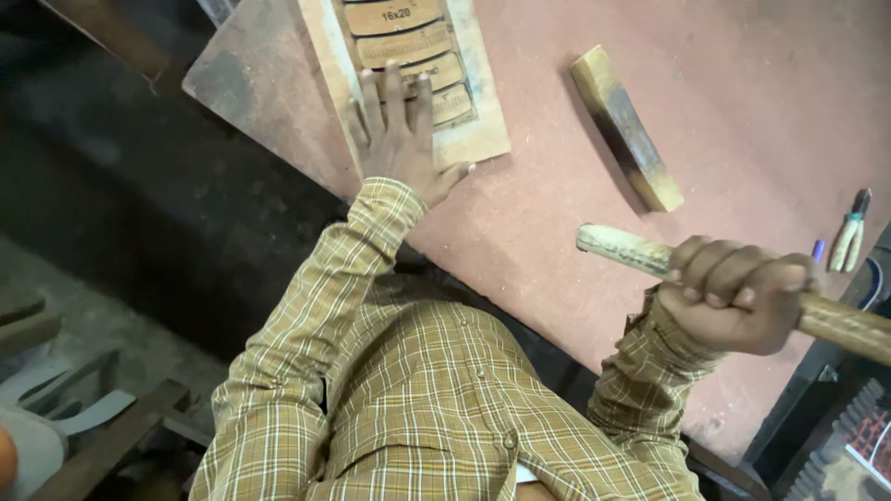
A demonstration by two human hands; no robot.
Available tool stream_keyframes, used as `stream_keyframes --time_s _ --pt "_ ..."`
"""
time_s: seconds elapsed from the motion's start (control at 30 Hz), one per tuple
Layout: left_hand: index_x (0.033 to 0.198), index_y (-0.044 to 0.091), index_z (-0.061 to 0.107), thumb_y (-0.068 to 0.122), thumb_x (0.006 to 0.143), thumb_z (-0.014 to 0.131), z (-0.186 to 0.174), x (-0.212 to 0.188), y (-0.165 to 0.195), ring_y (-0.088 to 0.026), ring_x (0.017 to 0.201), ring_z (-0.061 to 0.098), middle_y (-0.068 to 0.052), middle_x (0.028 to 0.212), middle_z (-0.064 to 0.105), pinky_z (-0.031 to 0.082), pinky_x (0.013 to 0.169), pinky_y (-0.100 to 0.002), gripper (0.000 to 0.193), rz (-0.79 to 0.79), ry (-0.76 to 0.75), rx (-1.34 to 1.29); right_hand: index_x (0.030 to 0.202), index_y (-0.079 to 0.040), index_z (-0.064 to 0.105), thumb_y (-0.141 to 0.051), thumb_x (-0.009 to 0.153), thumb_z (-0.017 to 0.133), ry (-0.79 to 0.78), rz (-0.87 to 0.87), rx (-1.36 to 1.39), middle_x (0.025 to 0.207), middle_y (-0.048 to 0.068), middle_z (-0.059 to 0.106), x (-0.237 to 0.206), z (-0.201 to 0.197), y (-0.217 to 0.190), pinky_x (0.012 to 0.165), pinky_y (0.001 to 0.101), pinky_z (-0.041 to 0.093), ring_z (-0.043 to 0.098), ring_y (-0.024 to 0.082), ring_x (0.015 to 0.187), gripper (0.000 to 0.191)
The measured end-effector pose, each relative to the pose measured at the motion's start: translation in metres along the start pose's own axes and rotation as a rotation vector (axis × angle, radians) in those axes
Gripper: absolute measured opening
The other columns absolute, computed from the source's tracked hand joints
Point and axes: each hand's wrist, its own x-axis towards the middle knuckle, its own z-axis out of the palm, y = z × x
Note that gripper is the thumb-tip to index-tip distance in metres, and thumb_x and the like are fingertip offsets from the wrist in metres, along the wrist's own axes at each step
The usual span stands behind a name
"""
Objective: The person places curved wooden blocks one by one into a rectangular wooden frame on the workbench, pressing them to seat them in the recesses. They use a wooden mallet to tap the blocks into place and later use pliers to work on the fitted blocks, arranging the set labeled for cutting die work.
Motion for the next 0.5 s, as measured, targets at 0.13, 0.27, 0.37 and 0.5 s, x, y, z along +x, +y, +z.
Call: stream_keyframes --time_s 0.13,0.27,0.37,0.5 --pt "0.159 0.000 0.033 0.061 0.077 0.079 -0.008 -0.036 -0.036 -0.052 0.150 0.012 -0.034 0.161 0.017 0.011 0.116 -0.072 0.112 -0.022 0.127 -0.092 0.099 -0.003 0.035 0.000 0.100 0.045 -0.284 0.023 -0.120 0.062 0.002 0.043 -0.018 0.044 0.024 0.045 0.0365 0.047 0.040 0.013 0.047 0.011" --pt "0.147 0.001 0.051 0.051 0.087 0.076 -0.005 -0.068 -0.071 -0.043 0.149 0.025 -0.026 0.155 0.042 0.016 0.117 -0.068 0.082 0.008 0.154 -0.084 0.092 -0.008 0.043 0.004 0.105 0.049 -0.010 0.360 -0.142 0.069 0.003 0.050 -0.056 0.092 0.055 0.051 0.0350 0.047 0.045 0.017 0.056 0.019" --pt "0.137 -0.001 0.060 0.046 0.095 0.072 0.008 -0.069 -0.070 -0.037 0.146 0.036 -0.019 0.144 0.054 0.017 0.118 -0.066 0.064 0.123 0.145 -0.083 0.088 -0.005 0.044 0.001 0.108 0.049 -0.076 0.476 -0.147 0.070 0.008 0.054 -0.060 0.117 0.066 0.054 0.0349 0.048 0.050 0.019 0.059 0.021" --pt "0.130 0.000 0.065 0.048 0.095 0.067 0.017 -0.069 -0.045 -0.043 0.143 0.043 -0.018 0.127 0.058 0.018 0.117 -0.068 0.059 0.279 0.182 -0.027 0.099 -0.006 0.043 -0.002 0.101 0.053 0.042 0.591 -0.149 0.070 0.005 0.055 -0.046 0.128 0.056 0.042 0.0287 0.046 0.053 0.014 0.053 0.011"
